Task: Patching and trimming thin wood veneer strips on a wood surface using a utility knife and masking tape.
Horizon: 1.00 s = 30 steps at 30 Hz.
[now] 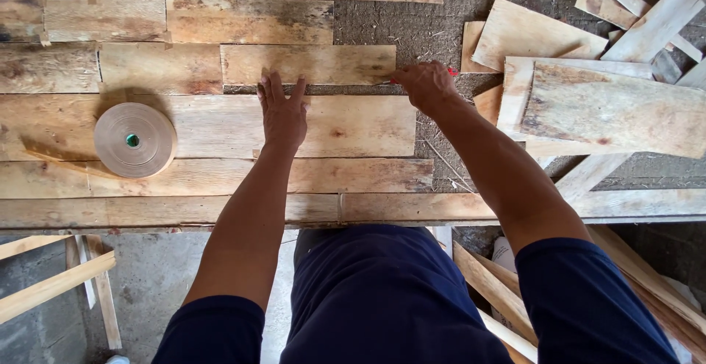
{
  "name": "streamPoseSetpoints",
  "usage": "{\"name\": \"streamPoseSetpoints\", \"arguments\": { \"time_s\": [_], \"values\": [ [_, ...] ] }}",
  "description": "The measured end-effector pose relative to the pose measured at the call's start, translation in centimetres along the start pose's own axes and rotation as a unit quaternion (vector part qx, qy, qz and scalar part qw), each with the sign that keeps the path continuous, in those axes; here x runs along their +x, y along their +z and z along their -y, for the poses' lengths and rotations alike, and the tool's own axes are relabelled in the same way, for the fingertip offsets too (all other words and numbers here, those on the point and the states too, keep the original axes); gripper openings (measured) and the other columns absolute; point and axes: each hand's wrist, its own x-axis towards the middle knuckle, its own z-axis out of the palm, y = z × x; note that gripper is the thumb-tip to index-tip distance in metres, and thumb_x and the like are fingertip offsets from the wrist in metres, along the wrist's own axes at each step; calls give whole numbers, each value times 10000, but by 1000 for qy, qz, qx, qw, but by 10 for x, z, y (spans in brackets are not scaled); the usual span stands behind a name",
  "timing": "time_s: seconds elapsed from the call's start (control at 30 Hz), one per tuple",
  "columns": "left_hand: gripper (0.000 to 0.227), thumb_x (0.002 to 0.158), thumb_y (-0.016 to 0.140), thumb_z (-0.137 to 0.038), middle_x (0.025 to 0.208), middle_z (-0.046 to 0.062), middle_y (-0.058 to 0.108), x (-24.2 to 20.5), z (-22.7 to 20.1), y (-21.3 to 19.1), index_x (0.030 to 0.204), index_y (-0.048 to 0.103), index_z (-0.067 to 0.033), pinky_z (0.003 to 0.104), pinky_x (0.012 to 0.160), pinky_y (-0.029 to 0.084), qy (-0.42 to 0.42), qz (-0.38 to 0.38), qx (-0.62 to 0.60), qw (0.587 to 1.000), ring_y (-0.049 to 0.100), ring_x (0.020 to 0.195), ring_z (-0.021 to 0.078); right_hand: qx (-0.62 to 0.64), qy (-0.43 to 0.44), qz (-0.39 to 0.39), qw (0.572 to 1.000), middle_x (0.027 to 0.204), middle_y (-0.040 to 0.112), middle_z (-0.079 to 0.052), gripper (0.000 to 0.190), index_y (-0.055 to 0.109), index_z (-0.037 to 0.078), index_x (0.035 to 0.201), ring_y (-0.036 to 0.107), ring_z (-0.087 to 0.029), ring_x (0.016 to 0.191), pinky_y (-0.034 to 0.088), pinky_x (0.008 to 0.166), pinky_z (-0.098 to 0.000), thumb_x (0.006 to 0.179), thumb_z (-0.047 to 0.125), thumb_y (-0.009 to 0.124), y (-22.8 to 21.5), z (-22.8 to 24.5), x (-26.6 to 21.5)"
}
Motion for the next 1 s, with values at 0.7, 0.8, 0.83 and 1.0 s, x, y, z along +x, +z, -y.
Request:
{"name": "streamPoseSetpoints", "arguments": {
  "time_s": [0.7,0.8,0.83,1.0],
  "values": [
    [633,994,671,-231,1680,257,118,0,1,0,1573,424,-288,577,1258,99,-8,-7,-21,1000,58,1562,480,0,-32,-1,999,1156,733,-43,282,654,228,1283,738,-270,976,585,850,-451,1015,169,588,9,-30,-11],
    [644,997,666,-209,1682,264,126,1,4,2,1588,425,-291,572,1262,106,3,-9,-3,1000,62,1561,481,-24,-42,3,999,1152,729,-49,287,670,224,1275,732,-245,1008,587,863,-427,1011,150,588,10,-31,-13],
    [644,997,666,-209,1682,264,126,2,2,0,1588,425,-291,572,1262,106,4,-9,-2,1000,62,1561,481,-24,-41,2,999,1152,729,-49,287,670,224,1275,732,-245,1008,587,863,-427,1011,150,588,12,-32,-12],
    [633,994,688,-224,1673,268,146,0,4,1,1572,438,-286,574,1263,111,8,-17,-9,1000,83,1556,486,-20,-65,-51,996,1140,727,-27,442,653,264,1321,730,-219,947,577,849,-438,945,42,591,18,-47,-19]
  ]
}}
